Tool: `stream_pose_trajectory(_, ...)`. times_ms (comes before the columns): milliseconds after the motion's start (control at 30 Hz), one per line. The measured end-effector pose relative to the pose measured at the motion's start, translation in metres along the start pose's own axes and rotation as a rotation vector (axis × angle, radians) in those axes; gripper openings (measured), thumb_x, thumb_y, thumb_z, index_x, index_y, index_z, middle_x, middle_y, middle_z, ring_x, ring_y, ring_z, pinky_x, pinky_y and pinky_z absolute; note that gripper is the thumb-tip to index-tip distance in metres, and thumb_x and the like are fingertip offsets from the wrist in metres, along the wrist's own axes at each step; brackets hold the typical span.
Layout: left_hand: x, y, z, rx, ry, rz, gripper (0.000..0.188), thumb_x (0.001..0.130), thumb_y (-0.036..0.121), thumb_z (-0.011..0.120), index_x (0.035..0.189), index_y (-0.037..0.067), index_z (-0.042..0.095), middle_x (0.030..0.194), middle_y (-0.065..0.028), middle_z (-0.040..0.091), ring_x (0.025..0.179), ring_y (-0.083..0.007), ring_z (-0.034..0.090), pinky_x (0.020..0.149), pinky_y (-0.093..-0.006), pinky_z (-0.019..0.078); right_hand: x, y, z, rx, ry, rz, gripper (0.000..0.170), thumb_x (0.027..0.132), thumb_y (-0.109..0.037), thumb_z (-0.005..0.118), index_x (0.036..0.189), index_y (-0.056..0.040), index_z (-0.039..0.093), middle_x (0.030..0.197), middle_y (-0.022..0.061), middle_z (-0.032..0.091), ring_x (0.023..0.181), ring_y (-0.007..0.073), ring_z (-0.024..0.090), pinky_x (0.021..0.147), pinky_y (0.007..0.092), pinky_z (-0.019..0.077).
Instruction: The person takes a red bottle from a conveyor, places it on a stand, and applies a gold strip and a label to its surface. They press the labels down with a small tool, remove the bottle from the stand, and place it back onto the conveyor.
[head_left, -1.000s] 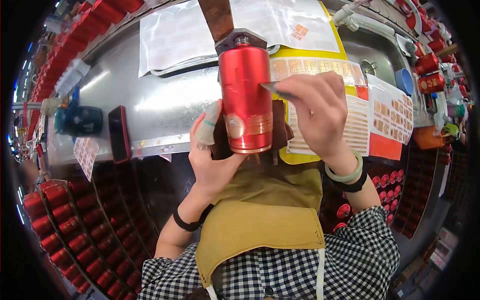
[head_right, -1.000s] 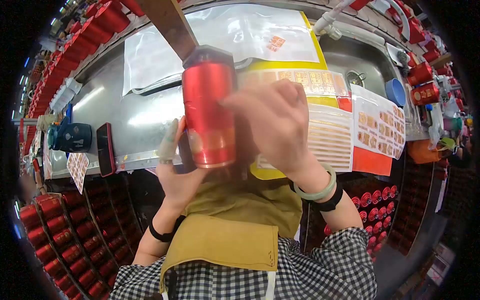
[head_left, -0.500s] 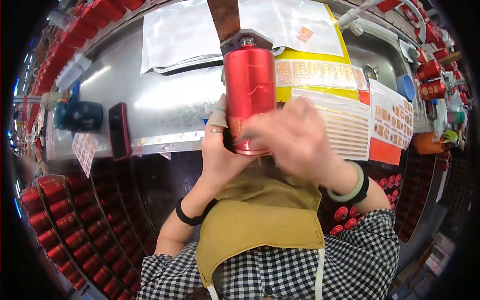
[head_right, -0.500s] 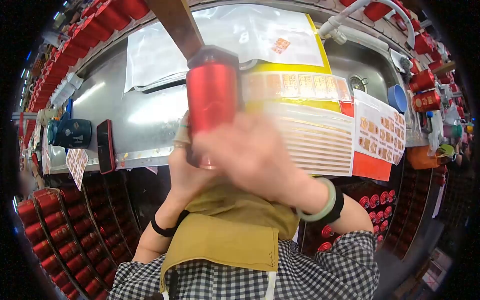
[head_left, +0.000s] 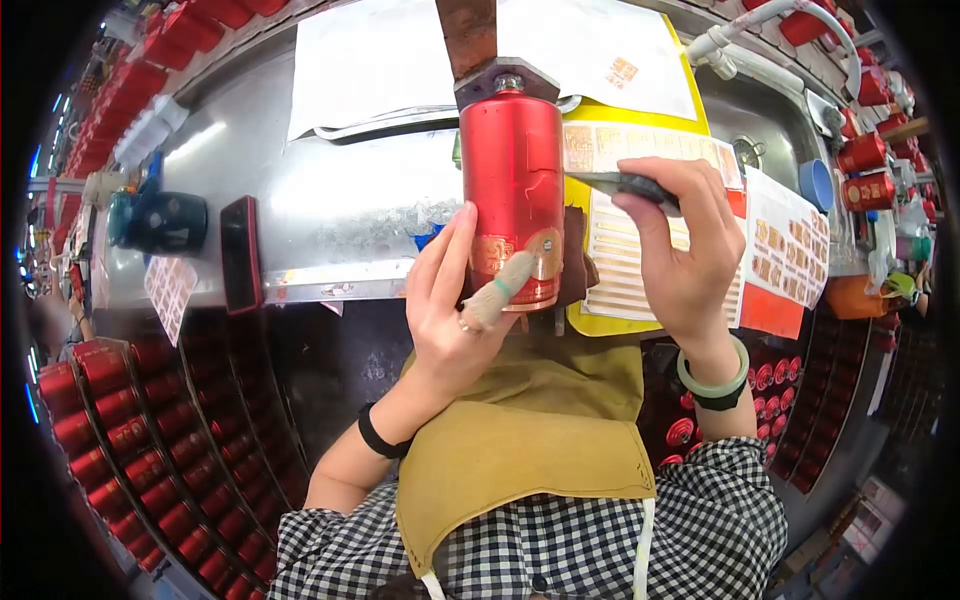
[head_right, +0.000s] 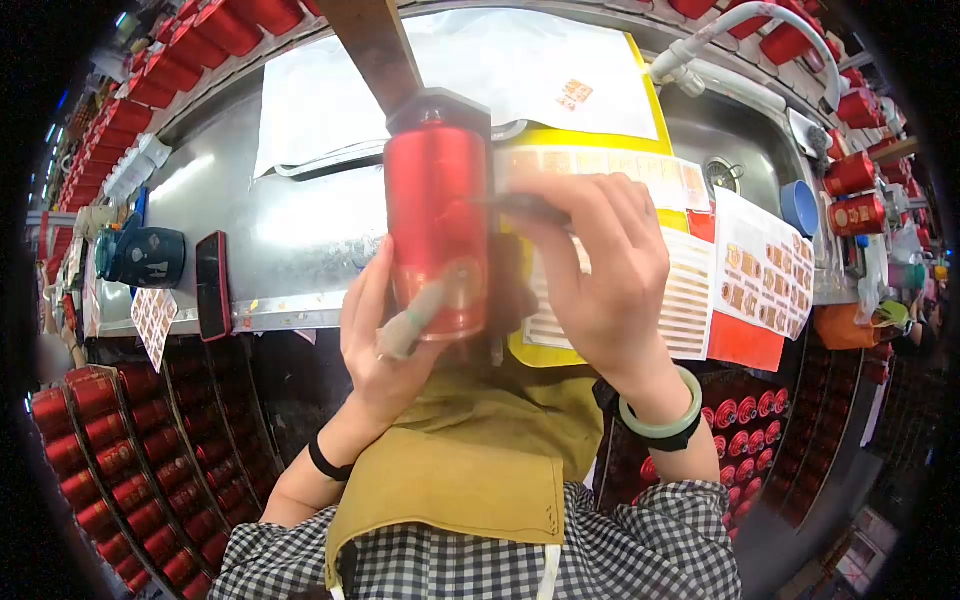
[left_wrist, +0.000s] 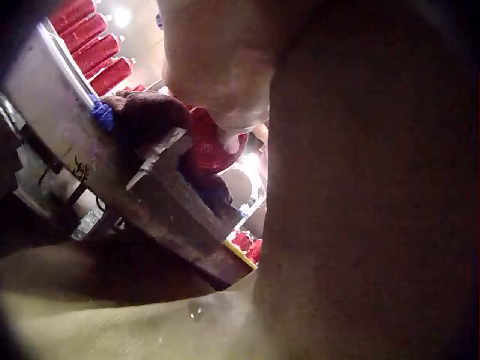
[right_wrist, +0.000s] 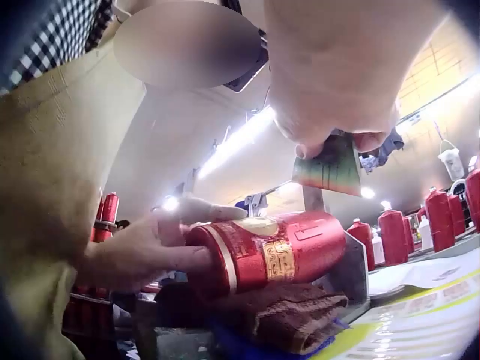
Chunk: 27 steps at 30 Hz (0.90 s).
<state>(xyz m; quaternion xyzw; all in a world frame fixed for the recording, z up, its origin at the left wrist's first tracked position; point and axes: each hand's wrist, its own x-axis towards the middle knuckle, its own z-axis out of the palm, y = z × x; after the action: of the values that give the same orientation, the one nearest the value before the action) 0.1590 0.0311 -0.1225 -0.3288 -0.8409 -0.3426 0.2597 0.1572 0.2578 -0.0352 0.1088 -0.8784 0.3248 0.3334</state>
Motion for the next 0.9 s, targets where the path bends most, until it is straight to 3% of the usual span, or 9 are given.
stream_pose_trajectory(100, -0.009, 0.001, 0.005, -0.159, 0.063, -0.117, 0.071, 0.07, 0.009, 0.089, 0.137, 0.006, 0.068, 0.149, -0.0271, 0.056, 0.122, -0.0375, 0.064, 0.102, -0.0465, 0.0513, -0.003, 0.0, 0.001, -0.023, -0.022, -0.045, 0.026, 0.076, 0.002, 0.077, 0.101, -0.0063, 0.076, 0.095, 0.0059, 0.074, 0.081, 0.0252, 0.065, 0.076, 0.0374, 0.0493)
stream_pose_trajectory(167, -0.007, 0.005, 0.006, -0.471, 0.038, -0.575, 0.073, 0.072, 0.007, 0.089, 0.14, -0.002, 0.063, 0.145, -0.0238, 0.061, 0.121, -0.0328, 0.066, 0.109, -0.0463, 0.0482, -0.007, -0.002, 0.004, -0.056, -0.108, -0.259, 0.029, 0.073, 0.004, 0.078, 0.1, -0.0059, 0.077, 0.097, 0.0062, 0.074, 0.083, 0.0226, 0.065, 0.071, 0.0324, 0.0492)
stream_pose_trajectory(200, -0.008, -0.002, 0.002, -0.33, -0.018, -0.423, 0.078, 0.073, 0.009, 0.09, 0.144, -0.003, 0.059, 0.14, -0.0185, 0.066, 0.121, -0.0289, 0.067, 0.114, -0.0446, 0.0447, -0.017, -0.005, 0.009, -0.021, -0.149, -0.3, 0.031, 0.071, -0.001, 0.078, 0.101, -0.0082, 0.078, 0.098, 0.0043, 0.074, 0.082, 0.0209, 0.064, 0.07, 0.0314, 0.0481)
stream_pose_trajectory(333, -0.011, -0.002, -0.002, -0.355, 0.012, -0.407, 0.083, 0.072, 0.01, 0.091, 0.147, -0.003, 0.056, 0.139, -0.0143, 0.068, 0.121, -0.029, 0.067, 0.115, -0.0463, 0.0423, -0.036, -0.031, 0.011, 0.179, -0.335, -0.352, 0.037, 0.069, -0.008, 0.077, 0.106, -0.0094, 0.079, 0.098, 0.0004, 0.075, 0.075, 0.0183, 0.058, 0.069, 0.031, 0.0449)
stream_pose_trajectory(467, -0.003, -0.001, -0.011, -0.233, -0.033, -0.332, 0.085, 0.073, 0.013, 0.092, 0.148, -0.002, 0.055, 0.144, -0.0156, 0.065, 0.125, -0.0319, 0.064, 0.114, -0.0453, 0.0428, -0.02, -0.009, 0.01, 0.002, -0.111, -0.319, 0.036, 0.068, -0.005, 0.076, 0.103, -0.0109, 0.08, 0.098, -0.0011, 0.076, 0.075, 0.0175, 0.056, 0.072, 0.0323, 0.043)
stream_pose_trajectory(600, -0.003, 0.002, -0.008, -0.311, -0.041, -0.45, 0.088, 0.072, 0.013, 0.092, 0.15, -0.002, 0.054, 0.147, -0.0174, 0.062, 0.132, -0.0349, 0.06, 0.115, -0.0454, 0.0425, -0.046, -0.025, 0.013, 0.1, -0.24, -0.338, 0.029, 0.07, -0.005, 0.074, 0.098, -0.0128, 0.08, 0.094, -0.0031, 0.076, 0.08, 0.0164, 0.057, 0.073, 0.0318, 0.0401)
stream_pose_trajectory(700, -0.009, -0.001, -0.001, -0.534, -0.081, -0.597, 0.09, 0.072, 0.013, 0.092, 0.15, -0.003, 0.052, 0.15, -0.0189, 0.059, 0.138, -0.0374, 0.055, 0.118, -0.0469, 0.0412, -0.037, -0.026, 0.011, 0.129, -0.201, -0.302, 0.03, 0.071, -0.004, 0.073, 0.099, -0.0126, 0.08, 0.093, -0.004, 0.076, 0.08, 0.0166, 0.058, 0.073, 0.0317, 0.0397)
stream_pose_trajectory(767, -0.001, 0.002, -0.012, -0.295, -0.147, -0.435, 0.089, 0.072, 0.012, 0.091, 0.151, -0.002, 0.051, 0.15, -0.0187, 0.059, 0.139, -0.039, 0.054, 0.119, -0.0487, 0.0398, -0.025, -0.017, 0.009, -0.005, -0.09, -0.277, 0.033, 0.071, -0.003, 0.074, 0.102, -0.0123, 0.08, 0.094, -0.0027, 0.077, 0.079, 0.0172, 0.058, 0.075, 0.0319, 0.0392)
stream_pose_trajectory(900, 0.001, 0.001, -0.01, -0.238, -0.081, -0.35, 0.091, 0.072, 0.011, 0.09, 0.153, -0.002, 0.05, 0.148, -0.0177, 0.061, 0.133, -0.0435, 0.058, 0.117, -0.0497, 0.0418, -0.047, -0.028, 0.011, 0.103, -0.236, -0.284, 0.032, 0.07, -0.004, 0.075, 0.101, -0.0124, 0.08, 0.096, -0.0038, 0.077, 0.076, 0.0177, 0.058, 0.075, 0.0323, 0.0401)
